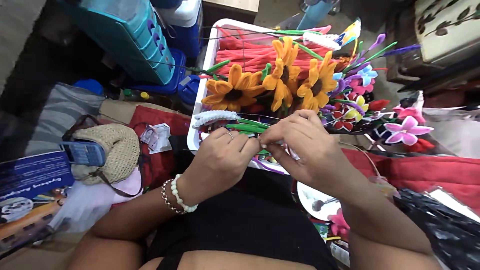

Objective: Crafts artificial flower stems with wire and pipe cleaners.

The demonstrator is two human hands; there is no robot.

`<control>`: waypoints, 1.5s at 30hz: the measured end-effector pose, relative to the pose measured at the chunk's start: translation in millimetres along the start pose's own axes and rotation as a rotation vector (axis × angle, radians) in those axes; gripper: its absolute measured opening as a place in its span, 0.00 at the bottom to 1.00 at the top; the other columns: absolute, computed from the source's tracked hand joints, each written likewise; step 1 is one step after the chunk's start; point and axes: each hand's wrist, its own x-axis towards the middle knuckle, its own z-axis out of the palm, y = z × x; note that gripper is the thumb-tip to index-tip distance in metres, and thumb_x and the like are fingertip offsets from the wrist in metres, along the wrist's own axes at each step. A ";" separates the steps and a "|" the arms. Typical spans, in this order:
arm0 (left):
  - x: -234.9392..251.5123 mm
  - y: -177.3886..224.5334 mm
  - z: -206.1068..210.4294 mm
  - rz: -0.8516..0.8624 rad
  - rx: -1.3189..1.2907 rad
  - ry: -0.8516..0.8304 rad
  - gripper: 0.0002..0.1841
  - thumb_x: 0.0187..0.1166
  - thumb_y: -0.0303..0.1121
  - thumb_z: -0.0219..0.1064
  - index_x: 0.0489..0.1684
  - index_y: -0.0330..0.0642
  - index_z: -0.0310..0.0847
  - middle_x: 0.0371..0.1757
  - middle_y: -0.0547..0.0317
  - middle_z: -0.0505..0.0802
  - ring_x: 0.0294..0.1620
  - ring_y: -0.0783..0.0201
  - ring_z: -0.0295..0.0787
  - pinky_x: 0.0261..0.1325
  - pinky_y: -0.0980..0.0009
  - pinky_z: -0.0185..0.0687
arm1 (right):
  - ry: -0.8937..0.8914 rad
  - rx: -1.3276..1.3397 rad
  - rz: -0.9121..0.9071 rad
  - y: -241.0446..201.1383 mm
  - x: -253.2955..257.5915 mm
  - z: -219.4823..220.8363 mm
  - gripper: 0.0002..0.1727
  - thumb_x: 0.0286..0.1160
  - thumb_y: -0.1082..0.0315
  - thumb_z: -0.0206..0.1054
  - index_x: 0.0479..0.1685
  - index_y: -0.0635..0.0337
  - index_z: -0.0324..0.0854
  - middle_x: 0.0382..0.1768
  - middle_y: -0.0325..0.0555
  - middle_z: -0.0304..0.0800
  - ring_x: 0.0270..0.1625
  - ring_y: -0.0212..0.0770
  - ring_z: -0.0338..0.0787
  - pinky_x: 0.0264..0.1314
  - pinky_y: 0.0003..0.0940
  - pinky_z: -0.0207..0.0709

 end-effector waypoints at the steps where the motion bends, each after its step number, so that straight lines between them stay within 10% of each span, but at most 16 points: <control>1: 0.0 0.1 0.3 0.001 0.012 0.001 0.11 0.84 0.27 0.59 0.34 0.39 0.87 0.24 0.55 0.87 0.29 0.56 0.86 0.40 0.63 0.78 | -0.005 -0.001 0.007 -0.5 0.0 0.6 0.08 0.85 0.66 0.64 0.45 0.57 0.87 0.43 0.39 0.94 0.55 0.36 0.89 0.74 0.48 0.68; 20: -2.6 -2.9 -8.8 -0.072 -0.441 -0.102 0.13 0.88 0.29 0.54 0.40 0.38 0.86 0.28 0.60 0.88 0.32 0.68 0.84 0.41 0.72 0.80 | 0.181 -0.194 -0.308 11.0 -10.6 11.4 0.06 0.84 0.69 0.64 0.54 0.51 0.80 0.48 0.43 0.86 0.58 0.40 0.84 0.81 0.52 0.57; 29: -1.3 -2.8 -9.2 -0.145 -0.710 -0.149 0.17 0.94 0.33 0.51 0.45 0.34 0.86 0.28 0.62 0.85 0.30 0.77 0.79 0.39 0.83 0.78 | 0.454 -0.462 -0.460 16.8 -27.9 23.7 0.07 0.74 0.68 0.77 0.48 0.54 0.90 0.40 0.41 0.90 0.42 0.38 0.81 0.78 0.46 0.59; 37: 1.3 -0.7 -4.9 -0.058 -0.223 -0.008 0.15 0.90 0.32 0.55 0.37 0.39 0.88 0.30 0.57 0.91 0.35 0.62 0.88 0.41 0.65 0.78 | 0.329 -0.128 -0.063 0.8 -19.2 4.1 0.12 0.84 0.53 0.68 0.45 0.49 0.90 0.47 0.37 0.93 0.63 0.35 0.84 0.84 0.50 0.53; 45: 4.7 4.0 -3.3 0.048 -0.045 0.007 0.12 0.87 0.28 0.57 0.38 0.39 0.88 0.28 0.54 0.90 0.32 0.57 0.87 0.43 0.63 0.79 | 0.056 0.008 0.077 -1.5 -11.9 -9.1 0.09 0.81 0.59 0.70 0.43 0.50 0.94 0.43 0.34 0.96 0.55 0.34 0.89 0.75 0.51 0.63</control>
